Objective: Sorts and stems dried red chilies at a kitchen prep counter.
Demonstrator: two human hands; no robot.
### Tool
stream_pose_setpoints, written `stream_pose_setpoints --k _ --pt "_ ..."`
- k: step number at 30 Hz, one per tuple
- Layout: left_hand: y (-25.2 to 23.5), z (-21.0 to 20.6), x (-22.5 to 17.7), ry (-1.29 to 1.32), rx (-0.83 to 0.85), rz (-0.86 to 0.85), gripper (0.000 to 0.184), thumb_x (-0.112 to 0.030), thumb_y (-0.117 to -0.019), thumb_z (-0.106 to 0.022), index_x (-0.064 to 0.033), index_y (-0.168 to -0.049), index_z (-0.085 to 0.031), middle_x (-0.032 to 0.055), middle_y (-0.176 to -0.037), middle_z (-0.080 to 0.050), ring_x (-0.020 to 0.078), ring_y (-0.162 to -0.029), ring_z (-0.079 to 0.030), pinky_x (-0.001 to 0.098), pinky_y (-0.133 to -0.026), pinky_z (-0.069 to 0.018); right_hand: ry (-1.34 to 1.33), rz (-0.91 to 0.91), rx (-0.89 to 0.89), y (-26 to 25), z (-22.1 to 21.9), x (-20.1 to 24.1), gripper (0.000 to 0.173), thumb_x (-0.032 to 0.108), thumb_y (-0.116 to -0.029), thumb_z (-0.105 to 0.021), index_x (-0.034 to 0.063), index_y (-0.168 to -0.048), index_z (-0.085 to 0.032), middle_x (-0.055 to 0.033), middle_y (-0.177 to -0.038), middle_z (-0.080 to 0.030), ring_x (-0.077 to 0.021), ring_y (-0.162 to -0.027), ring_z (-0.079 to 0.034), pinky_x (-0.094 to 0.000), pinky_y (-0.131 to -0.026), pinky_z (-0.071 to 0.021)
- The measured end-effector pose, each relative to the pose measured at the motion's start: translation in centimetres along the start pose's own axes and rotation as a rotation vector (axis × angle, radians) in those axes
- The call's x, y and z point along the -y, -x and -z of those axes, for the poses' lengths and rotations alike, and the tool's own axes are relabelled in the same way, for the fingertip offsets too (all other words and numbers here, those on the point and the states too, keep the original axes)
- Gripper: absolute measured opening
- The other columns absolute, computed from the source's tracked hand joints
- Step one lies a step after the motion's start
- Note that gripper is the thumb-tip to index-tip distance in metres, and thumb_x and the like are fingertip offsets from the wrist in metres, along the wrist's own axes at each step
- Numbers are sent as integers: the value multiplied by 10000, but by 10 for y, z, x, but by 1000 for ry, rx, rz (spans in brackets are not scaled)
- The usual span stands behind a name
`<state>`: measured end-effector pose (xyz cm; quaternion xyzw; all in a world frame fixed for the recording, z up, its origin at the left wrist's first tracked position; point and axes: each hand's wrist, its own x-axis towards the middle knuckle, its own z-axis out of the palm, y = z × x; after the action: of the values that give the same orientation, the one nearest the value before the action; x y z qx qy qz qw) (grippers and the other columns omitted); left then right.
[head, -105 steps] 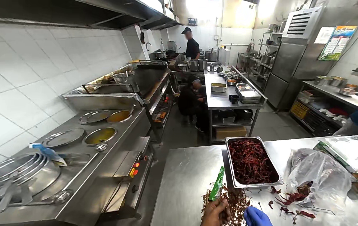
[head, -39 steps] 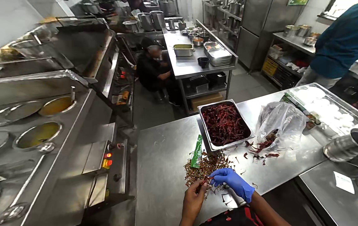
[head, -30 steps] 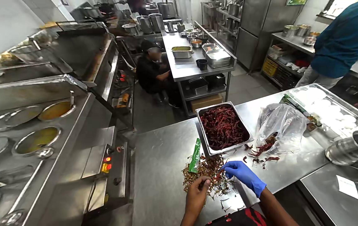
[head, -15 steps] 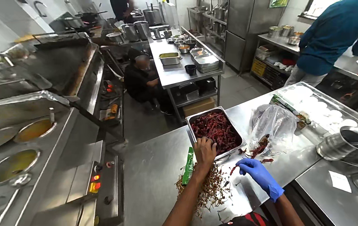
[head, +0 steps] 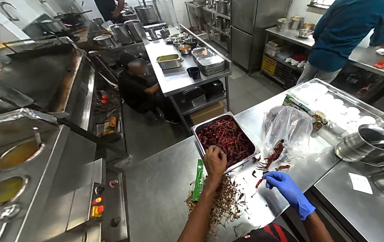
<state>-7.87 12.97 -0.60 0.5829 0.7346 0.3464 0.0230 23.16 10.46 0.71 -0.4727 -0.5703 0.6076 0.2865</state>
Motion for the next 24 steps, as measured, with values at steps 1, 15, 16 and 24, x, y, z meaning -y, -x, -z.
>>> stream_pose_setpoints --k 1,15,16,24 --pt "5 7 1 81 -36 -15 81 -156 -921 -673 -88 -885 -701 119 -1198 -640 335 -1073 -618 559 -875 -531 -3 2 3 -1 -1 0 236 235 -1016 -603 71 -1048 -770 -77 -791 -715 -187 -715 -665 -340 -732 -571" --pt "0 16 2 25 57 -52 160 -224 -937 -733 -143 -1071 -758 94 -1201 -663 335 -1102 -611 554 -922 -521 3 11 56 -8 -5 -2 241 249 -1021 -601 79 -1050 -769 -75 -804 -718 -192 -720 -666 -351 -739 -572" --pt "-1 14 -3 -17 54 -34 163 -230 -936 -729 -141 -1069 -758 99 -1193 -666 345 -1084 -615 560 -894 -525 -1 15 49 -8 -3 -3 239 243 -1020 -600 78 -1050 -770 -75 -801 -717 -190 -715 -666 -348 -733 -572" --pt "-15 -6 -4 -154 39 1 100 -224 -947 -703 -154 -989 -761 65 -1112 -694 306 -1036 -631 519 -898 -517 -9 29 0 -4 5 -9 229 226 -1010 -603 71 -1039 -770 -75 -794 -716 -183 -699 -667 -342 -708 -577"
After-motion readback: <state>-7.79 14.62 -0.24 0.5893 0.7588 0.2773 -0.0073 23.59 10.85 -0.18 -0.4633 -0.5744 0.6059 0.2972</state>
